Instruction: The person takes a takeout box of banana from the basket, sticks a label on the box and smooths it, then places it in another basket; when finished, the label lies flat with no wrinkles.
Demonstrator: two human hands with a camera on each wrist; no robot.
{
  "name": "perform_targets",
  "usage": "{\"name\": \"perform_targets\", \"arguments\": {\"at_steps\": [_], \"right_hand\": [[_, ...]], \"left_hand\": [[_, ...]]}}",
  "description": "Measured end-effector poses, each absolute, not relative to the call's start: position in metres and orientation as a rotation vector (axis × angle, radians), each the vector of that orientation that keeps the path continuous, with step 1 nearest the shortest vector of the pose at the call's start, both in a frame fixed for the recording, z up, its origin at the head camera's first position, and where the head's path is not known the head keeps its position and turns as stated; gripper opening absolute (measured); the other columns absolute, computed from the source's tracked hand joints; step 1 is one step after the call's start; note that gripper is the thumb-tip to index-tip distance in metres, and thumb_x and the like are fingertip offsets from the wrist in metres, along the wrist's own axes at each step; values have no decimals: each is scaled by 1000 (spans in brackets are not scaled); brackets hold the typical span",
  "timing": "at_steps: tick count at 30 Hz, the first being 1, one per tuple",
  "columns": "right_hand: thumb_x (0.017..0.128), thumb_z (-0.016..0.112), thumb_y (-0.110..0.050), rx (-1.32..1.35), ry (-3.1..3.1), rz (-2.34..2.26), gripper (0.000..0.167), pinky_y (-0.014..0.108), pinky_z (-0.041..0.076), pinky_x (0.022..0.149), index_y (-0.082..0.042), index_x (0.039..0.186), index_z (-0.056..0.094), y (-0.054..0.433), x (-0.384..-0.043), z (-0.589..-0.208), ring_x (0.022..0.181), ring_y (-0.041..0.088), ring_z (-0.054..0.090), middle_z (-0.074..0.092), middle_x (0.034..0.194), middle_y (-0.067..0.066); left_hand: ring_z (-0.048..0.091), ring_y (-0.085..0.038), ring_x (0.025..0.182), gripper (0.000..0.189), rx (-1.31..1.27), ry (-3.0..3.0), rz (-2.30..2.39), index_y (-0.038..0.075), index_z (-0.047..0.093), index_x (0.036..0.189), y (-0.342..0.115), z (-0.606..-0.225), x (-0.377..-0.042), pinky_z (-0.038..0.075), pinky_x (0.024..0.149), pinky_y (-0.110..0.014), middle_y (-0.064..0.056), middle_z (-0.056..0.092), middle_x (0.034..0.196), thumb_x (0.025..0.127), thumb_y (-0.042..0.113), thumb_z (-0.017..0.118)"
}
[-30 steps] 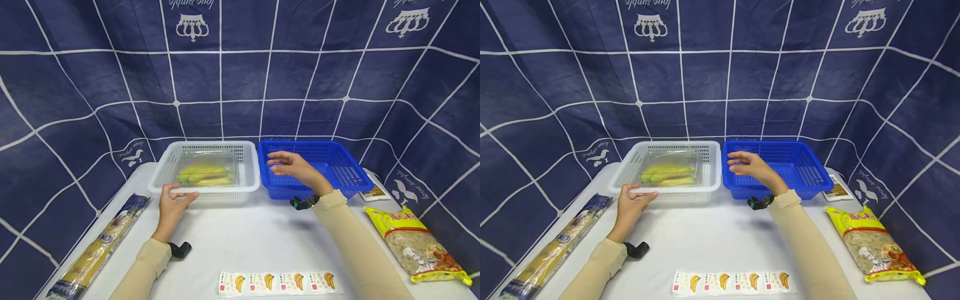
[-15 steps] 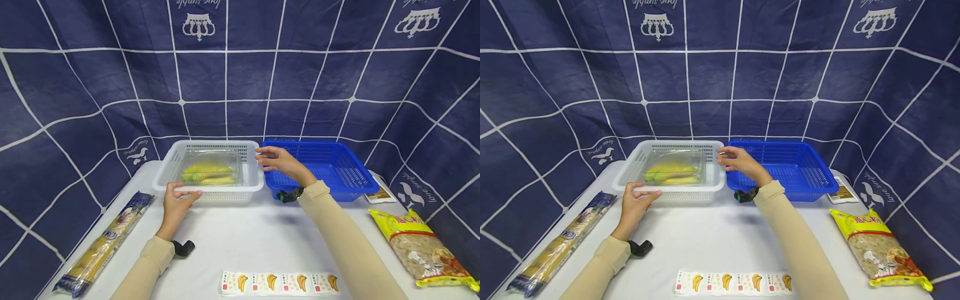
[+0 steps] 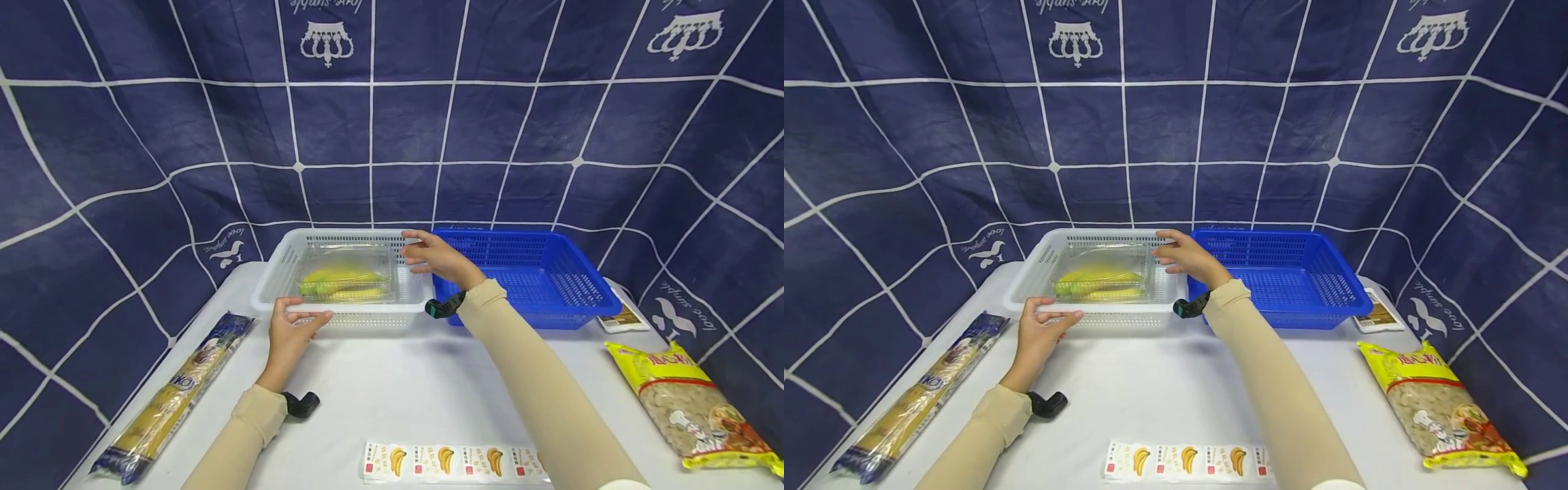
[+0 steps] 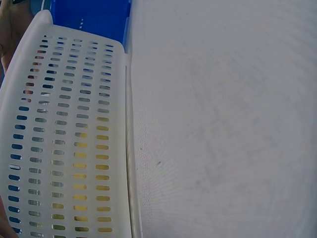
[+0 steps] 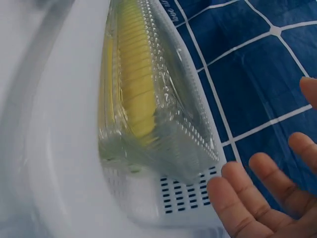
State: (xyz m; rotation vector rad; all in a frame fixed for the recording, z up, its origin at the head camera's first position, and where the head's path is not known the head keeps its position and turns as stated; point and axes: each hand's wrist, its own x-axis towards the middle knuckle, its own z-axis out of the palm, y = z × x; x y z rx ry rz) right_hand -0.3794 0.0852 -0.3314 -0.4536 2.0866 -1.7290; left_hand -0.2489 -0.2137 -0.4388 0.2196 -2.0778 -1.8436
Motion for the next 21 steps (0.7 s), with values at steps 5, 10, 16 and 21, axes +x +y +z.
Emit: {"name": "perform_targets", "arguments": {"at_steps": [5,10,16,21], "right_hand": [[114,56,-16,-391,2099,-1687,63,58,38,123,-9,171,29,75,-384,-333,150,46,43,44,165,23],[113,57,-17,-323,2120,-1642,63,53,42,122,-9,170,31,67,-389,-334,150,46,44,40,169,21],[111,60,-16,-259,2161,-1579,64,49,47,117,-9,169,34,56,-393,-337,137,41,51,32,173,18],[110,61,-17,-213,2140,-1561,66,51,49,109,-12,170,34,48,-397,-342,124,38,50,27,175,17]], "left_hand": [[69,-16,63,67,204,-2056,-1876,0,43,134,-214,-439,-249,58,59,-27,4,74,85,88,7,91],[69,-16,63,67,191,-2052,-1878,-1,44,135,-214,-439,-249,58,59,-27,4,74,85,88,7,91],[69,-16,63,68,194,-2062,-1873,-1,44,136,-213,-440,-250,58,60,-26,4,74,84,89,8,91],[68,-16,63,68,195,-2059,-1870,-2,44,136,-213,-439,-250,58,59,-27,4,74,84,89,8,91]]}}
